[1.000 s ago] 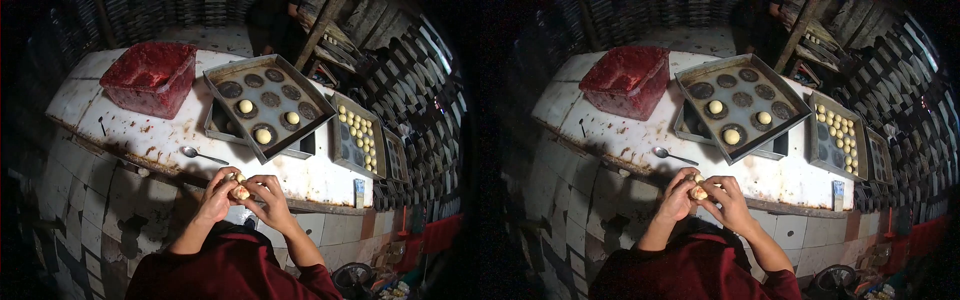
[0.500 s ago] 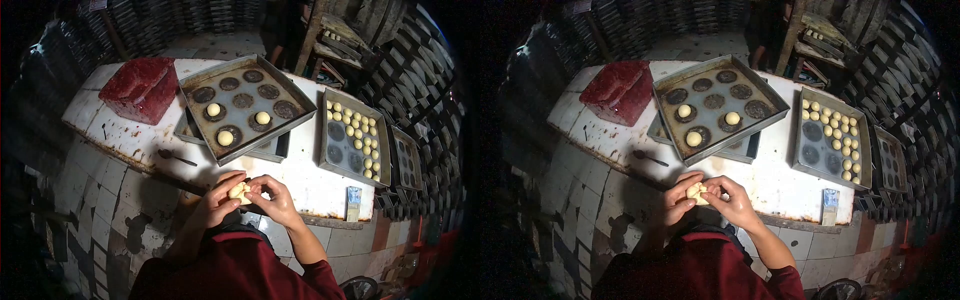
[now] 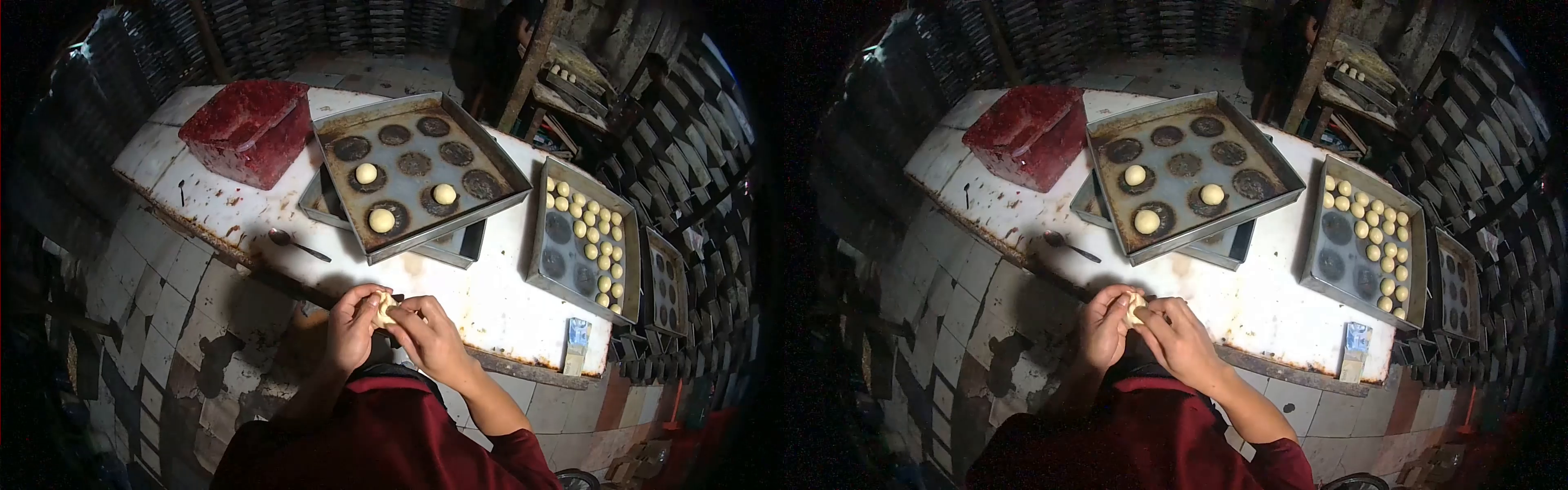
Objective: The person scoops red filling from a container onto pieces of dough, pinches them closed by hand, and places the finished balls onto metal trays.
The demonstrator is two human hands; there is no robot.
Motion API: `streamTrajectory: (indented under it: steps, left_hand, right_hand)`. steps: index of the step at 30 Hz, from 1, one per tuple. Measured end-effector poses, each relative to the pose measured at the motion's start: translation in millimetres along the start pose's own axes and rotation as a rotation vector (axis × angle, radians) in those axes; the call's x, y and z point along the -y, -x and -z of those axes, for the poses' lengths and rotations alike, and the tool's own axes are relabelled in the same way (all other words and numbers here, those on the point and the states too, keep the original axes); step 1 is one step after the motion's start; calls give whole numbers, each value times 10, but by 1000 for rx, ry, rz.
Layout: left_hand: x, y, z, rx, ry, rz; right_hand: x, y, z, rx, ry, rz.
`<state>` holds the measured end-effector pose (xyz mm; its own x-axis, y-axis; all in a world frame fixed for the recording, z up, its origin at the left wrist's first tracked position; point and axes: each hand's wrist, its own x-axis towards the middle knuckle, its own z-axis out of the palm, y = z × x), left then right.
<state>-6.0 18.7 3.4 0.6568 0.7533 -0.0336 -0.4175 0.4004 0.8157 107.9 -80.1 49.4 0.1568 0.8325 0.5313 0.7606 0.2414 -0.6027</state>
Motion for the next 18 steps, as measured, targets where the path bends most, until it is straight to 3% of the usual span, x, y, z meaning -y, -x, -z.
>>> streamTrajectory:
  steps: [2,8,10,15,16,18]
  left_hand:
    - [-73,13,60,18,32,23]
    - [-389,-57,464,355,-288,-305]
    - [-554,-89,616,383,-333,-329]
    - [-744,-154,1051,388,-418,-330]
    - [-728,-176,1110,397,-407,-314]
    - [-704,-231,1169,293,87,-65]
  right_hand:
    - [21,-44,-65,13,53,12]
    - [233,-256,-407,-35,-8,-92]
    - [389,-348,-561,-75,-183,-375]
    - [503,-560,-908,-44,-158,-403]
    - [516,-579,-973,-50,-127,-387]
    - [561,-620,-1049,-28,-151,-398]
